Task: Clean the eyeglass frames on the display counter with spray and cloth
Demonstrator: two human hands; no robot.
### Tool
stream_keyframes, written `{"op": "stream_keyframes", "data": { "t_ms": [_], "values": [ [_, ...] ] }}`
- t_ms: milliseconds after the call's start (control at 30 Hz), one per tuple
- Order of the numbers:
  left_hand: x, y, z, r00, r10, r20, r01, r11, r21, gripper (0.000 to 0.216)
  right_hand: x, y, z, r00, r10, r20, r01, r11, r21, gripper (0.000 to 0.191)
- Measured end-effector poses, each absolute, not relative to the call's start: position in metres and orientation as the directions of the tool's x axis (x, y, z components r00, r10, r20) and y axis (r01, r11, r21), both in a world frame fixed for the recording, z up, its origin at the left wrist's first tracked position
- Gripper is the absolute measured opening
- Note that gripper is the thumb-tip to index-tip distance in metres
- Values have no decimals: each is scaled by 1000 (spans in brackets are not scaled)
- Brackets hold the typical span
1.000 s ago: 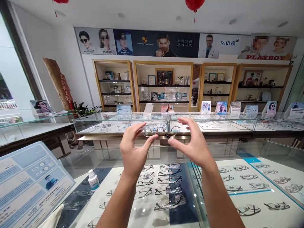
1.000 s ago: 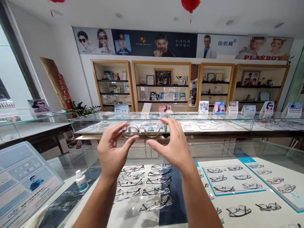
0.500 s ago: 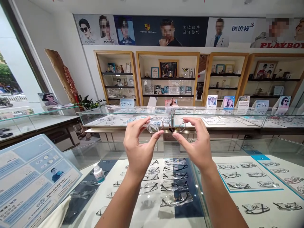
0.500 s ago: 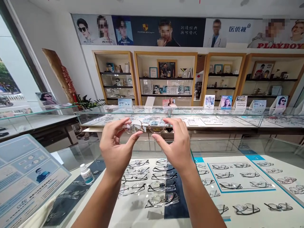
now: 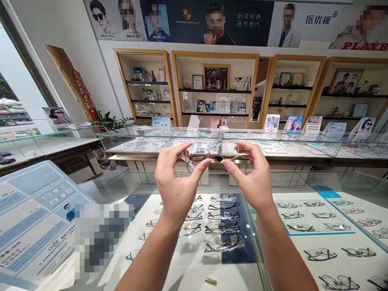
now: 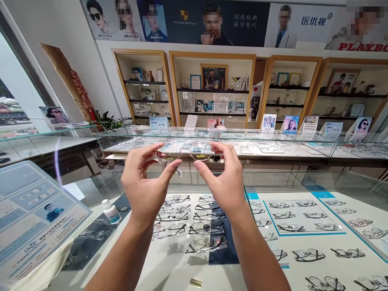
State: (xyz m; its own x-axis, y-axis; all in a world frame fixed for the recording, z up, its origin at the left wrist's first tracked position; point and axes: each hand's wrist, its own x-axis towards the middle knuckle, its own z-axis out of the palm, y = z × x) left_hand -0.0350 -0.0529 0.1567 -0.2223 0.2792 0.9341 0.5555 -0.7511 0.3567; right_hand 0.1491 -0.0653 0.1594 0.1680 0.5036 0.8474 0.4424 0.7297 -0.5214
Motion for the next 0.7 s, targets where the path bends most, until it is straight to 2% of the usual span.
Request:
{"op": "stream_keyframes", "data": {
  "t_ms": [300, 700],
  "values": [
    [-35, -49, 156, -239, 303, 923, 534, -753, 385, 48, 148, -61, 156, 179, 590, 787, 427, 674, -603, 44],
    [-34, -45, 157, -248, 496, 832, 289, -782, 552, 51, 144, -66, 157, 228, 478, 848, 559, 649, -516, 39]
  ]
}}
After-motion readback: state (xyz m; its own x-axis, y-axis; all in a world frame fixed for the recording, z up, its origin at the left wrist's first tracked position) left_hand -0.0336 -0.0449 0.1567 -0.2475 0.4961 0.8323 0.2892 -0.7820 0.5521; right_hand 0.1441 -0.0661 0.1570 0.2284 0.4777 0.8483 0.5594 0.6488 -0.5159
